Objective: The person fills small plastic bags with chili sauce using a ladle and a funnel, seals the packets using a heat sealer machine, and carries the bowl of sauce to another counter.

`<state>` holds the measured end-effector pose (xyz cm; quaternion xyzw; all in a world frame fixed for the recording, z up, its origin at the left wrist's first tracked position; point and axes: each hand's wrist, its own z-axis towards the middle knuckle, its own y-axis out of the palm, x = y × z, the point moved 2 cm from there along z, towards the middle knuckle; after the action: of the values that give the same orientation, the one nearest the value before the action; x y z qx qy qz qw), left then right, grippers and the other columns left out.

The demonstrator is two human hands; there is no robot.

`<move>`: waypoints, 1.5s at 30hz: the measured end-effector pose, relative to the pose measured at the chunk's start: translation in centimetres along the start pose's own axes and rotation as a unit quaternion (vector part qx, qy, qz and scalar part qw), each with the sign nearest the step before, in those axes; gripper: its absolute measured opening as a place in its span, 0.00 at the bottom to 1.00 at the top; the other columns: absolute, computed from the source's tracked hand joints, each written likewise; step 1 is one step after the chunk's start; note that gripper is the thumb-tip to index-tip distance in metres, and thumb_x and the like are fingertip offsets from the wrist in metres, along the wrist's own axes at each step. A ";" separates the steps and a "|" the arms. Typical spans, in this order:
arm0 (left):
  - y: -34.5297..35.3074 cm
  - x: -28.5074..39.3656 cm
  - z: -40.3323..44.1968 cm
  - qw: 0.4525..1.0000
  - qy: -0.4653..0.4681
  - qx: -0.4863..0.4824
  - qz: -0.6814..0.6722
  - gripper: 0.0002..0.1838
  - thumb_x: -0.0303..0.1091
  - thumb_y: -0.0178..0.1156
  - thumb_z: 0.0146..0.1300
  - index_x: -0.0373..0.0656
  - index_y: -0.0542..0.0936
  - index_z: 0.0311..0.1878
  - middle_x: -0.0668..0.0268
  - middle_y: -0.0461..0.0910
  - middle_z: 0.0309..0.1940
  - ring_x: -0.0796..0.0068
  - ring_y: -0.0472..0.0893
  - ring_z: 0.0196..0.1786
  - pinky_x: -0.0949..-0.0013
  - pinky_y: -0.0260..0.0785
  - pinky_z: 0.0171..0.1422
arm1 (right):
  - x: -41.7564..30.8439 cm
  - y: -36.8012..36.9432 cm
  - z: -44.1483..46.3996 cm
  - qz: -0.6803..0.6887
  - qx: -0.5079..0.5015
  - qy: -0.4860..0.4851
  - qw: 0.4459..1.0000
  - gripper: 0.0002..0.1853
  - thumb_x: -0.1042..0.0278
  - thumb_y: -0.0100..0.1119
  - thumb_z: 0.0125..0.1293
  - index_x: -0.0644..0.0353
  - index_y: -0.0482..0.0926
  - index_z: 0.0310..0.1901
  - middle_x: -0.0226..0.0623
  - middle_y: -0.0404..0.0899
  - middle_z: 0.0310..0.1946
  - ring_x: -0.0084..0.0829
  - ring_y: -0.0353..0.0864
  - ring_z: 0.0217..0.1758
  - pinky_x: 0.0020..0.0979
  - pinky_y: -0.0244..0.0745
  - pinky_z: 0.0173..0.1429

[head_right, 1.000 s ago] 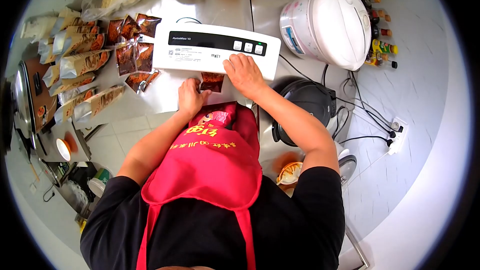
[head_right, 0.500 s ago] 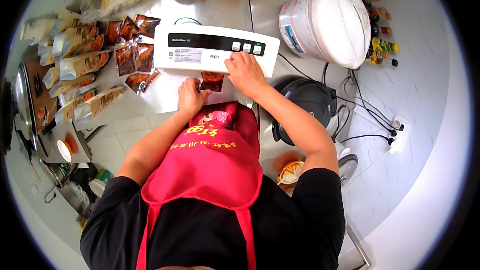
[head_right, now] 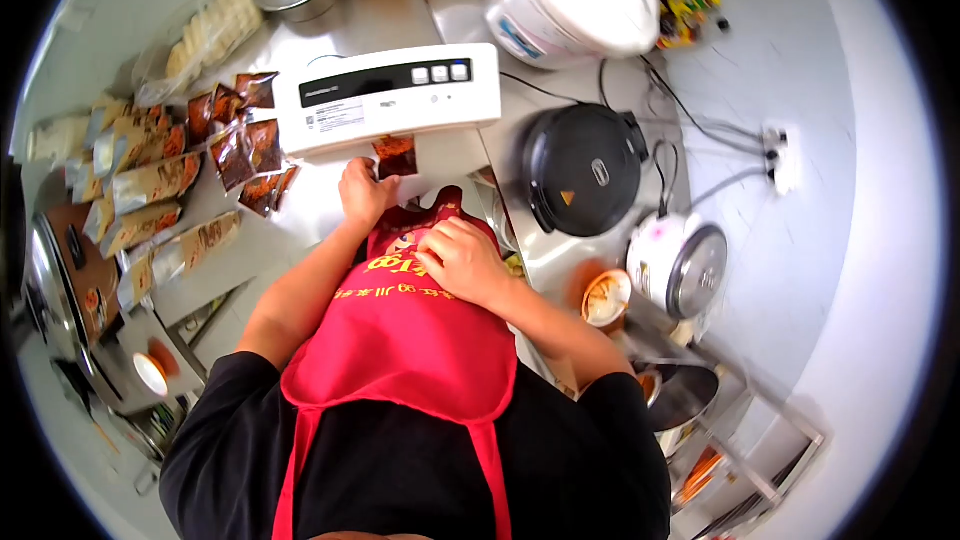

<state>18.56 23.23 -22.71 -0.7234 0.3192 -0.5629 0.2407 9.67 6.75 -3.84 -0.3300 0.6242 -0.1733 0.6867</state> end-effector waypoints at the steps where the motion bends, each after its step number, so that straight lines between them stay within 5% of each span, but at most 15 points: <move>1: 0.3 -0.3 0.2 1.000 -0.012 -0.007 0.005 0.28 0.39 0.79 0.41 0.38 0.78 0.44 0.53 0.81 0.40 0.49 0.79 0.45 0.51 0.71 0.52 | -0.1 0.6 -1.2 -0.011 0.019 0.015 1.000 0.06 0.72 0.67 0.56 0.59 0.78 0.28 0.36 0.78 0.29 0.39 0.79 0.36 0.37 0.76 0.42; 7: 0.1 -0.2 -0.2 0.995 0.014 -0.071 -0.062 0.32 0.37 0.79 0.43 0.31 0.75 0.48 0.53 0.79 0.36 0.57 0.80 0.39 0.57 0.74 0.47 | -4.0 3.8 -12.1 0.008 0.154 0.230 0.961 0.07 0.67 0.64 0.59 0.59 0.76 0.30 0.38 0.79 0.31 0.42 0.80 0.39 0.40 0.76 0.44; 8: 1.1 -2.3 0.5 0.994 0.075 -0.064 -0.053 0.32 0.34 0.79 0.43 0.29 0.74 0.48 0.52 0.79 0.35 0.58 0.81 0.37 0.58 0.75 0.46 | -4.7 4.6 -14.0 0.010 0.174 0.254 0.951 0.07 0.67 0.64 0.59 0.59 0.76 0.30 0.38 0.79 0.31 0.42 0.80 0.40 0.40 0.76 0.44; 13: 0.3 -5.3 -0.8 0.989 0.127 -0.045 -0.053 0.37 0.32 0.77 0.47 0.23 0.70 0.56 0.46 0.77 0.46 0.51 0.78 0.48 0.58 0.71 0.56 | -5.5 10.6 -23.2 0.132 0.297 0.429 0.843 0.08 0.64 0.64 0.61 0.60 0.80 0.34 0.40 0.83 0.28 0.41 0.83 0.32 0.38 0.76 0.37; 16: -1.3 -3.5 -4.3 0.979 0.192 -0.061 -0.018 0.33 0.29 0.73 0.51 0.25 0.70 0.57 0.46 0.74 0.50 0.52 0.77 0.49 0.57 0.71 0.58 | -2.8 12.5 -28.0 0.092 0.377 0.475 0.790 0.10 0.64 0.64 0.64 0.63 0.81 0.36 0.36 0.83 0.26 0.27 0.80 0.25 0.31 0.75 0.32; 18: -1.5 -3.0 -6.3 0.975 0.201 -0.090 -0.005 0.32 0.29 0.73 0.52 0.26 0.70 0.57 0.47 0.74 0.50 0.52 0.77 0.50 0.57 0.70 0.58 | -1.5 13.3 -30.6 0.347 0.489 0.527 0.602 0.10 0.65 0.64 0.65 0.64 0.80 0.32 0.37 0.82 0.25 0.27 0.81 0.26 0.29 0.76 0.31; 20: -1.2 -1.9 -7.7 0.972 0.207 -0.111 0.009 0.32 0.28 0.72 0.52 0.26 0.69 0.58 0.47 0.74 0.51 0.53 0.77 0.50 0.57 0.70 0.59 | 1.3 13.2 -32.6 0.439 0.528 0.482 0.544 0.10 0.66 0.62 0.67 0.65 0.79 0.35 0.35 0.80 0.26 0.24 0.79 0.26 0.25 0.76 0.32; 22: -0.3 -1.0 -8.9 0.961 0.231 -0.147 0.020 0.31 0.27 0.71 0.53 0.27 0.69 0.58 0.48 0.74 0.51 0.54 0.76 0.51 0.58 0.70 0.59 | 4.8 13.5 -34.3 0.521 0.639 0.393 0.406 0.09 0.68 0.62 0.67 0.65 0.77 0.41 0.36 0.81 0.30 0.27 0.80 0.28 0.28 0.79 0.33; 23: 0.4 -0.4 -9.3 0.959 0.238 -0.156 0.017 0.31 0.27 0.71 0.53 0.28 0.70 0.58 0.48 0.74 0.52 0.54 0.76 0.51 0.58 0.70 0.59 | 7.1 13.4 -34.9 0.527 0.641 0.387 0.401 0.09 0.68 0.62 0.67 0.65 0.77 0.41 0.36 0.81 0.30 0.27 0.80 0.28 0.28 0.79 0.33; 25: 2.0 0.6 -9.8 0.951 0.267 -0.156 0.028 0.30 0.28 0.71 0.53 0.29 0.71 0.57 0.49 0.74 0.51 0.55 0.76 0.51 0.58 0.70 0.58 | 11.1 13.1 -36.0 0.547 0.712 0.325 0.295 0.11 0.69 0.62 0.67 0.65 0.76 0.47 0.38 0.81 0.37 0.30 0.82 0.34 0.31 0.82 0.39; 31: 3.9 6.0 -14.0 0.930 0.311 -0.186 0.069 0.25 0.28 0.71 0.53 0.35 0.74 0.54 0.53 0.75 0.49 0.55 0.76 0.50 0.58 0.70 0.57 | 18.6 9.5 -35.4 0.579 0.763 0.223 0.182 0.15 0.70 0.61 0.70 0.65 0.74 0.54 0.43 0.79 0.46 0.35 0.81 0.48 0.38 0.83 0.56; 40: 3.9 5.1 -17.5 0.913 0.322 -0.201 0.146 0.21 0.29 0.71 0.51 0.37 0.77 0.48 0.55 0.76 0.45 0.55 0.76 0.49 0.58 0.70 0.56 | 21.4 4.7 -34.1 0.564 0.779 0.213 0.171 0.12 0.69 0.49 0.75 0.68 0.72 0.53 0.42 0.79 0.47 0.36 0.82 0.47 0.37 0.83 0.56; 45: 2.7 4.3 -18.4 0.926 0.286 -0.198 0.149 0.21 0.31 0.71 0.50 0.37 0.77 0.47 0.55 0.75 0.46 0.55 0.76 0.50 0.58 0.70 0.57 | 23.0 4.5 -33.8 0.550 0.791 0.234 0.132 0.14 0.77 0.50 0.69 0.68 0.69 0.55 0.45 0.78 0.47 0.39 0.84 0.44 0.41 0.86 0.51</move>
<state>0.96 18.44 -17.17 -0.5085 0.5834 -0.6292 0.0723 -20.23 -13.00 -24.04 0.8834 0.2872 -0.2160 0.3009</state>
